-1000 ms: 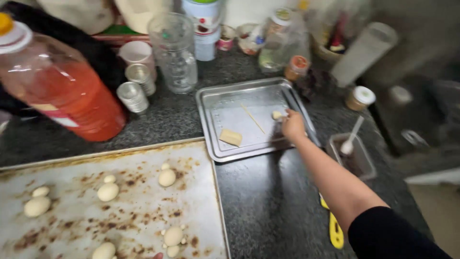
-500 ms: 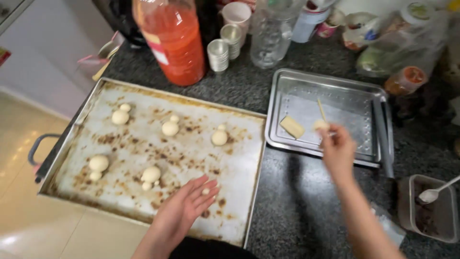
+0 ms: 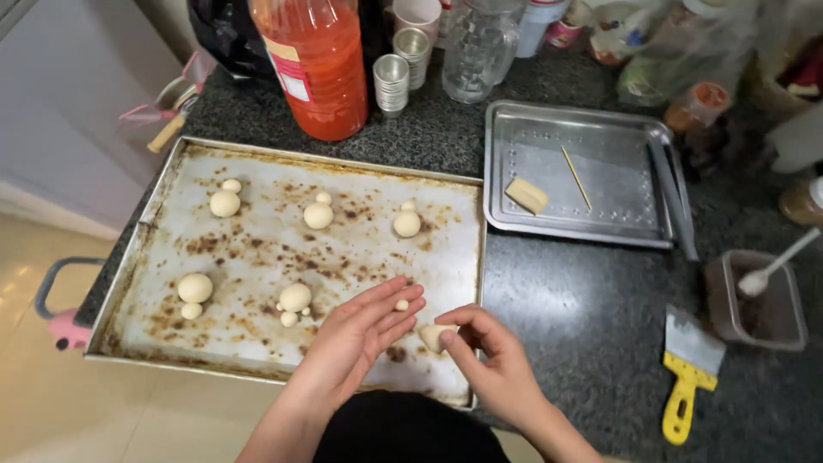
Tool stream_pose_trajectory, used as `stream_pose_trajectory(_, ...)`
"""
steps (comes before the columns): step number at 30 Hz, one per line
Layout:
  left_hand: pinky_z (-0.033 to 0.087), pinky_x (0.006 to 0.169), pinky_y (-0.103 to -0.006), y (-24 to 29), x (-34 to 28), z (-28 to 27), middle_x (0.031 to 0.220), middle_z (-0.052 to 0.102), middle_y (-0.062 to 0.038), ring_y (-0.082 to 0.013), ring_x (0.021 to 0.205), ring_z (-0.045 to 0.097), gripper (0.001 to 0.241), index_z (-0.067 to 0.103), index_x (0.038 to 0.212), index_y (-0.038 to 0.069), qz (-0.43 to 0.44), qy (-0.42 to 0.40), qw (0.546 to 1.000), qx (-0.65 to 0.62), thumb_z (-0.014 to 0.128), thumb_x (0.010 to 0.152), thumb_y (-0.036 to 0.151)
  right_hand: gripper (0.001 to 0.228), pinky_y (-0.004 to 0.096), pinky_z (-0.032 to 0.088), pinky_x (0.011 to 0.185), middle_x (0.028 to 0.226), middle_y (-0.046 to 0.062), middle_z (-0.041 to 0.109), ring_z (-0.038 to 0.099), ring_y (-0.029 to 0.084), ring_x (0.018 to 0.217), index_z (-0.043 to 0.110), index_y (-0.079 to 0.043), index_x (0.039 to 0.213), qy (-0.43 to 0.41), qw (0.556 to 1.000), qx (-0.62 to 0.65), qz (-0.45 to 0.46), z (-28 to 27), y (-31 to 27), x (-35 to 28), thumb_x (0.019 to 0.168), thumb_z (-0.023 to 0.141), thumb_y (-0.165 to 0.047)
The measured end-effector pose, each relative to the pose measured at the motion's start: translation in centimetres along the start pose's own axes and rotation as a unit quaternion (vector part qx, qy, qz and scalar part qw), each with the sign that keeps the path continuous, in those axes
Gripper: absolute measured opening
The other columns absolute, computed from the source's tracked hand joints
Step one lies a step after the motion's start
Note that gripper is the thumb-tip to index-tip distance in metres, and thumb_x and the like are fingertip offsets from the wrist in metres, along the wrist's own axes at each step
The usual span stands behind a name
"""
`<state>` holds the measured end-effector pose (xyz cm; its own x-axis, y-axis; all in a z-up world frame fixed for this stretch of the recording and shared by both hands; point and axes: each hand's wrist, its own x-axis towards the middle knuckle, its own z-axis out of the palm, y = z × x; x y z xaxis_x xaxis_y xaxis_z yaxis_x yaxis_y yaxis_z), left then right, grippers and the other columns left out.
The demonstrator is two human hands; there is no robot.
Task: Shape small pieces of dough into balls and place them on larger dough portions on a baking sheet to create figures.
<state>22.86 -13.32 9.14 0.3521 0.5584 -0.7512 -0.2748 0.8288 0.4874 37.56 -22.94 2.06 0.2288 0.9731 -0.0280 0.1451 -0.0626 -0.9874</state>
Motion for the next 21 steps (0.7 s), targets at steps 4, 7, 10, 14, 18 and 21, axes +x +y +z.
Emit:
stream_pose_trajectory(4,0.048,0.092,-0.0320,0.2,0.1,-1.9,0.124,0.061,-0.021,-0.0286,0.111,0.060,0.054,0.049,0.128,-0.007,-0.004,-0.039,0.998,0.042,0.055,0.074,-0.003,0.013,0.023,0.041,0.065,0.071,0.002,0.058,0.050,0.010,0.067,0.063,-0.004,0.091,0.047,0.992,0.086,0.076,2.2,-0.1,-1.1,0.087,0.055,-0.013)
stream_pose_trajectory(7,0.047,0.093,-0.0324,0.9,-0.8,-2.2,0.117,0.064,-0.022,-0.0285,0.105,0.063,0.048,0.053,0.123,-0.006,-0.015,-0.031,0.997,0.066,0.057,0.076,0.004,0.018,0.020,0.028,0.046,0.061,-0.003,0.049,0.035,0.005,0.051,0.068,-0.003,0.098,0.073,0.984,0.117,0.113,3.7,-0.8,-1.4,0.086,0.060,-0.014)
stream_pose_trajectory(10,0.049,0.090,-0.0321,0.5,0.3,-3.8,0.113,0.065,-0.022,-0.0270,0.100,0.063,0.042,0.055,0.120,-0.007,0.001,-0.049,0.997,0.052,0.056,0.079,0.003,0.025,0.020,0.038,0.049,0.067,0.001,0.060,0.043,0.007,0.053,0.069,-0.004,0.105,0.071,0.989,0.083,0.101,4.7,-2.2,-1.3,0.084,0.060,-0.016)
stream_pose_trajectory(14,0.050,0.090,-0.0337,1.0,0.1,-5.2,0.108,0.066,-0.021,-0.0271,0.099,0.064,0.041,0.056,0.118,-0.007,0.015,-0.057,0.997,0.054,0.057,0.079,0.007,0.021,0.020,0.039,0.052,0.068,0.000,0.058,0.044,0.007,0.056,0.068,-0.004,0.102,0.066,0.987,0.091,0.115,6.2,-3.0,-1.4,0.085,0.061,-0.014)
stream_pose_trajectory(18,0.052,0.084,-0.0368,1.6,-0.3,-7.1,0.109,0.068,-0.022,-0.0273,0.093,0.065,0.037,0.058,0.116,-0.004,0.020,-0.062,0.995,0.071,0.055,0.082,0.011,0.017,0.021,0.043,0.061,0.084,0.005,0.070,0.054,0.008,0.067,0.065,-0.003,0.097,0.058,0.991,0.074,0.096,8.3,-3.5,-0.9,0.084,0.060,-0.013)
stream_pose_trajectory(21,0.053,0.084,-0.0404,1.4,-0.5,-8.4,0.112,0.067,-0.023,-0.0242,0.092,0.062,0.033,0.058,0.112,-0.004,0.019,-0.055,0.998,0.037,0.055,0.082,0.008,0.014,0.020,0.040,0.063,0.077,0.002,0.064,0.051,0.006,0.067,0.065,-0.004,0.096,0.046,0.997,0.027,0.060,9.9,-3.4,-0.5,0.085,0.060,-0.011)
